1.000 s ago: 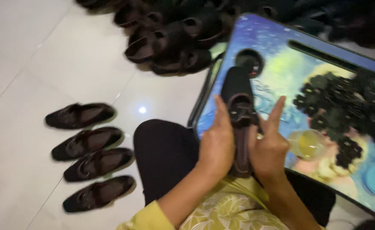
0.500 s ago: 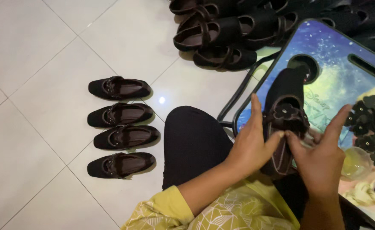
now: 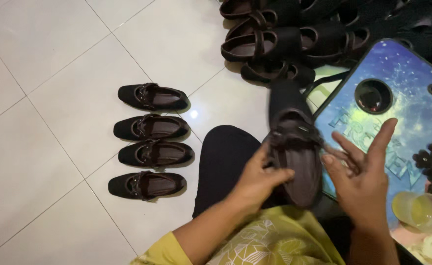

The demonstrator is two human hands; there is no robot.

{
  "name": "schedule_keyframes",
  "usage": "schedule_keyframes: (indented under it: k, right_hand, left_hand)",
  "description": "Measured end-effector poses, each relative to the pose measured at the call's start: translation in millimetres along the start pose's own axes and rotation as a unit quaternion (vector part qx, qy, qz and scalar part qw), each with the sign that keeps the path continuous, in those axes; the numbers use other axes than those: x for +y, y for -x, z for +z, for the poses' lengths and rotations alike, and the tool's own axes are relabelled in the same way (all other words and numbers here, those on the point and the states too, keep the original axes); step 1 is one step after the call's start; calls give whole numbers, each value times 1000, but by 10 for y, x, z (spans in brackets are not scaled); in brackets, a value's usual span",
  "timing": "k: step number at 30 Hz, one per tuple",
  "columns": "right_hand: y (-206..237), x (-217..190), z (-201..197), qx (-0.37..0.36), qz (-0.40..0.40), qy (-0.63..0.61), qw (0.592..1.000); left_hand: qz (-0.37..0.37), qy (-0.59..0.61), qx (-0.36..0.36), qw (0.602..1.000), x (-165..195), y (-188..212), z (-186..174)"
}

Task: The person sits on the floor with a lap tray, applies glue to black flower-shaped appliqués and presses them onto the straps of black Mary Jane shoes one at a time, setting finished shoes aside with other completed pairs.

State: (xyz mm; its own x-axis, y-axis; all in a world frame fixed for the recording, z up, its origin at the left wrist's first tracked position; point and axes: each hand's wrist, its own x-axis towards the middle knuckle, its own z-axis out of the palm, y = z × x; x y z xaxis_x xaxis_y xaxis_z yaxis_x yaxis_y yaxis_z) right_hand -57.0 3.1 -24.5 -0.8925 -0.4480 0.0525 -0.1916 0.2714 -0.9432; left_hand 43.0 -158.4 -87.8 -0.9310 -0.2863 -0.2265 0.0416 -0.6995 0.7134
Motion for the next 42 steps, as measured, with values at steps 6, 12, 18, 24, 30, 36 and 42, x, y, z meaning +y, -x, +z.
schedule_keyframes:
  k: [6,12,18,24,30,36,42]
  right_hand:
    - [-96,67,299,33,-114,177,977]
    - [-112,368,413,41,-69,164,983]
    - [-121,525,450,75,-3,218,973]
    - [-177,575,428,65,-61,257,962]
    - [-162,513,426,46,-47,261,963]
    - [-139,475,471,83,0,261,962]
    - [-181,517,435,65,27,213,975]
  left_hand:
    - [-45,1,222,974,673,-662,-954]
    - [224,-72,329,915,1504,-1636,-1647]
    - [154,-40,548,821,1871,-2078,-1985]
    - [228,-516,527,635,1493,-2170,-1773]
    - [4,-693,447,566,1468,-2160,-1954]
    - [113,-699,405,579,1311,-2327,-2088]
    - [32,-743,454,491,1318,-2401,-1871]
